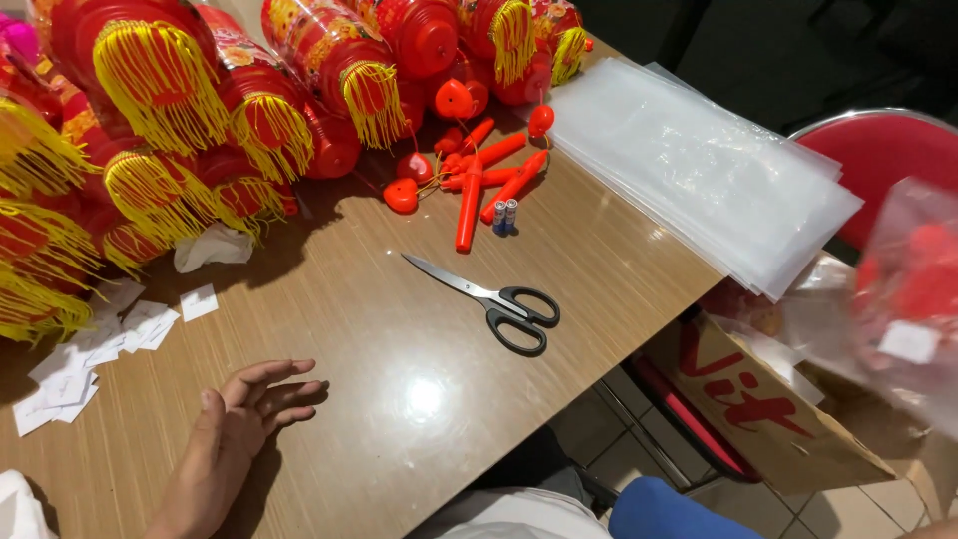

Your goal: Cleaning a red decorative lantern with a tissue and then assembling a plastic handle and connector onto it.

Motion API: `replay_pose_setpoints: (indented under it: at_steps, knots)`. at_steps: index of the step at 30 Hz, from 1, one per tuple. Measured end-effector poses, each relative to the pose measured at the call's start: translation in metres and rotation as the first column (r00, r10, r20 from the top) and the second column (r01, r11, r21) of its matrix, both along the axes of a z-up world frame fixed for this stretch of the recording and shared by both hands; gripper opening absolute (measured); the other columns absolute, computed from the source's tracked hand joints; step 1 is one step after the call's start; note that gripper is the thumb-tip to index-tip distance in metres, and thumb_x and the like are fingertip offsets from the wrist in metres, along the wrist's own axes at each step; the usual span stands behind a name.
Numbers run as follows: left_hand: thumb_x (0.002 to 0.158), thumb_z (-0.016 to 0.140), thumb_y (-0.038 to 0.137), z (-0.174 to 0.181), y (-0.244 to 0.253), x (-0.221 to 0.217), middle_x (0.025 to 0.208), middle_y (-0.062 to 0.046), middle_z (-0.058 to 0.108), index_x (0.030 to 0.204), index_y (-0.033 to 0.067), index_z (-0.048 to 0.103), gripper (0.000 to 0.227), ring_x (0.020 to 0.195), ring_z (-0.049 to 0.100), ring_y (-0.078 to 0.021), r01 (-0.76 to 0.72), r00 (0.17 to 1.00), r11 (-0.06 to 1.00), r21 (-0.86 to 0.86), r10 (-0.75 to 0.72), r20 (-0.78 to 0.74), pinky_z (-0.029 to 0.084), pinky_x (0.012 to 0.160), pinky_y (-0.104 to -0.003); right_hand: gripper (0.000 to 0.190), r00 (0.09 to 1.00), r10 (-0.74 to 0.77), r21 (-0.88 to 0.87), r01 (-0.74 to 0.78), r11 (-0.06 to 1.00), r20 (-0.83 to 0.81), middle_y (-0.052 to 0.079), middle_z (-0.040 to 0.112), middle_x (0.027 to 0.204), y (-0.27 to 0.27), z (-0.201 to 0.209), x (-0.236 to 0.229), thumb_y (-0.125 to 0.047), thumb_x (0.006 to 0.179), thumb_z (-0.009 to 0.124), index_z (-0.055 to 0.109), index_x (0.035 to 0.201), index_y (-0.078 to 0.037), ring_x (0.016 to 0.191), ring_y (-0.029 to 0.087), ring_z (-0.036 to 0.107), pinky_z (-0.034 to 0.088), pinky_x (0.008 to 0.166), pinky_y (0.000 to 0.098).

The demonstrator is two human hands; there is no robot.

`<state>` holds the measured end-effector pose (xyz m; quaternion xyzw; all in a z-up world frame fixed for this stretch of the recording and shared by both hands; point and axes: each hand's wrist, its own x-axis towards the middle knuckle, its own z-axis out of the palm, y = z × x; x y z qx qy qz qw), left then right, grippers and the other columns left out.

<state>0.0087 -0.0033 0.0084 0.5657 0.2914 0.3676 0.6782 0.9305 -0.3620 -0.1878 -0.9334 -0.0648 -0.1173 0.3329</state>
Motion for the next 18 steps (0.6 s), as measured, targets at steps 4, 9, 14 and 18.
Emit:
replay_pose_setpoints:
  at_steps: [4,9,14,18]
  knots:
    - [0.097,0.023,0.062,0.002,0.0,0.001,0.139,-0.019,0.066,0.13,0.0008,0.059,0.078,0.119,0.07,-0.0355,0.011,1.0,1.0,-0.001,-0.011,-0.029,0.054,0.098,-0.048,0.041,0.923,0.283,0.345,-0.185,0.92,-0.261,0.009,0.055,0.121,-0.05,-0.059,0.038,-0.045,0.122,0.051,0.047,0.131,-0.005,0.098,0.018,0.052,0.041,0.085,0.0296]
    - [0.098,0.022,0.064,-0.006,0.005,0.001,0.139,-0.018,0.067,0.13,0.0014,0.06,0.08,0.119,0.069,-0.0334,0.027,0.999,1.0,0.009,-0.027,-0.022,0.053,0.095,-0.047,0.037,0.71,0.595,0.682,-0.222,0.697,-0.377,0.006,0.064,0.111,-0.024,0.016,-0.151,-0.045,0.12,0.058,0.056,0.122,-0.007,0.087,0.014,0.061,0.049,0.077,0.0252]
    - [0.093,0.024,0.065,-0.013,0.009,-0.002,0.141,-0.018,0.066,0.131,0.0004,0.059,0.082,0.12,0.069,-0.0363,0.024,0.999,0.999,-0.024,-0.026,-0.048,0.052,0.095,-0.048,0.05,0.587,0.31,0.33,-0.076,0.941,-0.748,0.024,0.049,0.147,0.071,0.078,-0.229,0.01,0.099,0.055,0.041,0.146,0.002,0.136,0.039,0.045,0.034,0.117,0.0513]
    - [0.095,0.026,0.065,-0.016,0.01,-0.002,0.14,-0.019,0.066,0.131,0.0005,0.06,0.082,0.118,0.07,-0.0365,0.018,1.0,1.0,-0.005,-0.018,-0.005,0.054,0.095,-0.048,0.057,0.673,0.189,0.031,-0.239,0.97,-0.715,0.027,0.064,0.134,0.088,0.059,-0.214,-0.015,0.087,0.082,0.063,0.135,0.011,0.12,0.04,0.058,0.048,0.098,0.0521]
